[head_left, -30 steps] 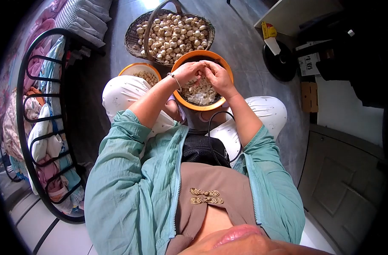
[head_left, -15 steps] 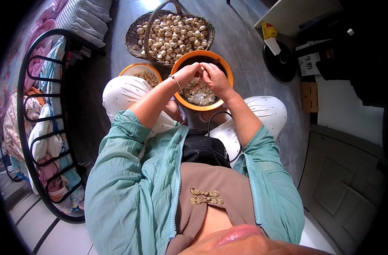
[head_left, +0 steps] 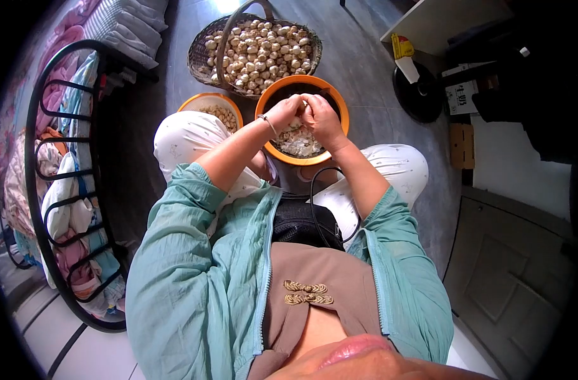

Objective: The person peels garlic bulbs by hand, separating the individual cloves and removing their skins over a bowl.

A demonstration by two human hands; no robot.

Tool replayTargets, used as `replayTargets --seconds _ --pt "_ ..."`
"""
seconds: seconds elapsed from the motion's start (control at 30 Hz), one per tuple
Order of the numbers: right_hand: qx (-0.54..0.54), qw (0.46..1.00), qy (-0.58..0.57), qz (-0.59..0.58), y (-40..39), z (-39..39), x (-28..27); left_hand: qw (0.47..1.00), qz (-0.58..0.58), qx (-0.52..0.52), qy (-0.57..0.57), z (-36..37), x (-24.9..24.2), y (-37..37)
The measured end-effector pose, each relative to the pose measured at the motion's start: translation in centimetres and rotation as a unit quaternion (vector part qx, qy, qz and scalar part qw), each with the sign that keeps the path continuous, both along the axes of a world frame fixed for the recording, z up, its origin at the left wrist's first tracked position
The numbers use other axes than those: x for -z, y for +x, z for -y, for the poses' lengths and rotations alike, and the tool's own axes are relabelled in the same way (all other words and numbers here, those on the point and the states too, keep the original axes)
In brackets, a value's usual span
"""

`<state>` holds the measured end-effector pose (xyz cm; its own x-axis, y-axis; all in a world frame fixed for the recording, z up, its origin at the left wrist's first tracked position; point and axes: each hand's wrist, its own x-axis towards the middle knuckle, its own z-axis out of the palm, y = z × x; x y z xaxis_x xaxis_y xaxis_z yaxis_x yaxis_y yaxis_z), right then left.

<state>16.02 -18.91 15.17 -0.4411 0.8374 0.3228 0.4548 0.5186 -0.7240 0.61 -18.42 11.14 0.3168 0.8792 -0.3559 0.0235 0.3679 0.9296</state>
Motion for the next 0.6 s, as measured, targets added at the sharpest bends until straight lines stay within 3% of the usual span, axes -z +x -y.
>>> replayTargets --seconds 0.1,0.17,0.23,0.3,0.33,0.4,0.43,0.5,0.53,0.6 --pt "0.032 0.999 -0.014 -0.012 -0.4 0.1 0.1 0.998 -0.034 -0.02 0.045 0.2 1.0 0.5" --pt "0.031 0.999 -0.037 -0.017 -0.2 0.1 -0.4 0.998 0.006 -0.055 0.0 1.9 -3.8 1.4" --pt "0.029 0.997 -0.06 -0.023 -0.2 0.1 -0.6 0.997 0.013 -0.073 0.003 2.0 -4.2 1.4" --pt "0.024 0.979 -0.146 -0.142 -0.3 -0.1 -0.2 0.984 0.14 -0.062 -0.087 1.5 -4.0 1.0" --pt "0.024 0.979 -0.146 -0.143 -0.3 -0.3 0.4 0.984 0.14 -0.062 -0.087 1.4 -3.9 0.9" --pt "0.0 0.886 -0.349 -0.305 0.2 -1.1 1.5 0.981 0.15 -0.067 -0.104 1.2 -3.9 0.9" --pt "-0.012 0.864 -0.401 -0.305 0.9 -1.3 1.2 0.981 0.15 -0.065 -0.103 0.9 -3.0 0.6" --pt "-0.023 0.833 -0.432 -0.344 1.0 -1.3 0.9 0.993 0.094 0.041 0.054 0.3 -1.9 -0.3" --pt "-0.035 0.799 -0.463 -0.382 1.0 -1.3 0.8 0.993 0.094 0.041 0.054 0.3 -1.8 -0.6" --pt "-0.038 0.797 -0.471 -0.376 0.9 -1.4 0.6 0.957 0.001 0.074 0.279 0.4 -2.1 -0.9"
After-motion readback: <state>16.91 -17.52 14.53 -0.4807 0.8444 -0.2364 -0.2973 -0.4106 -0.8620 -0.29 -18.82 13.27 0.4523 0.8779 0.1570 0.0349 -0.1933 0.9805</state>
